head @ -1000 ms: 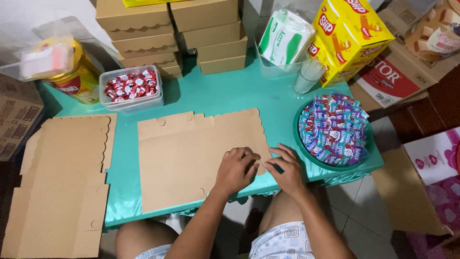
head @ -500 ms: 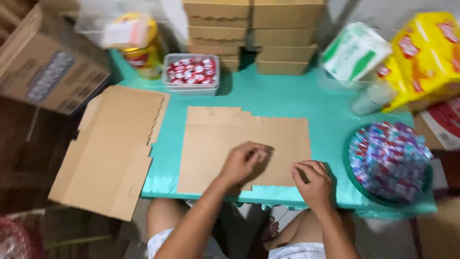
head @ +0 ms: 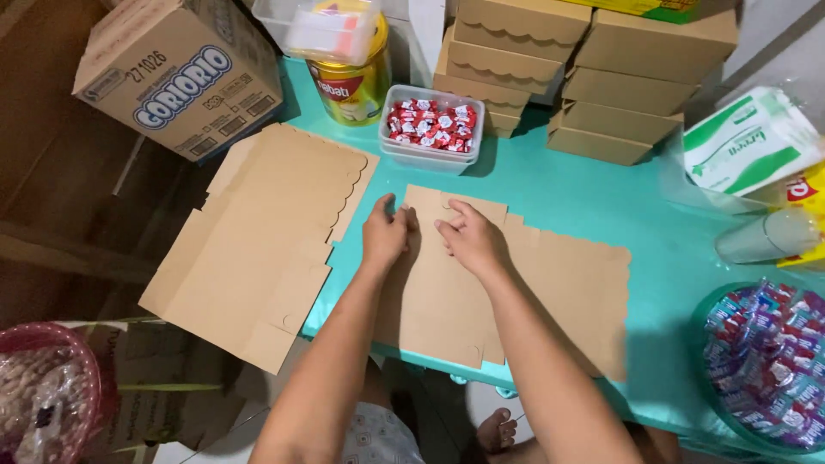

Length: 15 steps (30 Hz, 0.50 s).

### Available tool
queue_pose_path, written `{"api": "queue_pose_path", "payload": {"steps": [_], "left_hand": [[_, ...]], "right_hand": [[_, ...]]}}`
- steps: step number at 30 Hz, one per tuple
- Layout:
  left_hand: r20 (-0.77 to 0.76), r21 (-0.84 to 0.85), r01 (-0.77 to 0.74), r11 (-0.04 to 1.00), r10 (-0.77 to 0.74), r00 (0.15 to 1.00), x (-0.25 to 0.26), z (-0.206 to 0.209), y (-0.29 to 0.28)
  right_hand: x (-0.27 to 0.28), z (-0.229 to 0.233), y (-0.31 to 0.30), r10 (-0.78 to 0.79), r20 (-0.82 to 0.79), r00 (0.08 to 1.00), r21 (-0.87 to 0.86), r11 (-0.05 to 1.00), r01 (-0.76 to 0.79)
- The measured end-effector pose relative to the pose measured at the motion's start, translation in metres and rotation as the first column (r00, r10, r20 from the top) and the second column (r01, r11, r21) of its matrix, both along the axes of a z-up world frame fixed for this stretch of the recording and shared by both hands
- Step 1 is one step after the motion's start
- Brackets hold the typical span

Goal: Folding cardboard templates into small boxes for packaging.

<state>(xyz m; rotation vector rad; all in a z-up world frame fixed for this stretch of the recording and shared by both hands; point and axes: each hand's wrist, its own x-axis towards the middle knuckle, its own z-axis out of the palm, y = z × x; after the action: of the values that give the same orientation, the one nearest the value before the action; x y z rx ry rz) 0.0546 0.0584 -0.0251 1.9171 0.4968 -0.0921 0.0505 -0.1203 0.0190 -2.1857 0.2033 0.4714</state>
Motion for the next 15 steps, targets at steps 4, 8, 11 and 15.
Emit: {"api": "queue_pose_path", "payload": {"steps": [4, 8, 11, 15], "left_hand": [[-0.027, 0.005, 0.047, 0.999, -0.047, 0.999, 0.013, -0.017, 0.004], [-0.058, 0.017, 0.069, 0.997, -0.068, 0.996, 0.007, 0.003, -0.002], [-0.099, 0.051, 0.094, 0.994, -0.088, 0.991, -0.002, 0.029, -0.009], [-0.107, -0.049, 0.066, 0.997, -0.071, 0.992, 0.001, 0.023, -0.008]], "right_hand": [[0.025, -0.023, 0.011, -0.002, -0.021, 1.000, 0.011, 1.000, 0.003], [0.025, -0.018, 0.012, -0.083, -0.023, 0.996, 0.081, 0.993, 0.085], [0.028, -0.016, 0.013, -0.131, -0.061, 0.989, 0.158, 0.978, 0.139], [0.025, -0.005, 0.013, -0.137, -0.070, 0.988, 0.243, 0.958, 0.150]]}}
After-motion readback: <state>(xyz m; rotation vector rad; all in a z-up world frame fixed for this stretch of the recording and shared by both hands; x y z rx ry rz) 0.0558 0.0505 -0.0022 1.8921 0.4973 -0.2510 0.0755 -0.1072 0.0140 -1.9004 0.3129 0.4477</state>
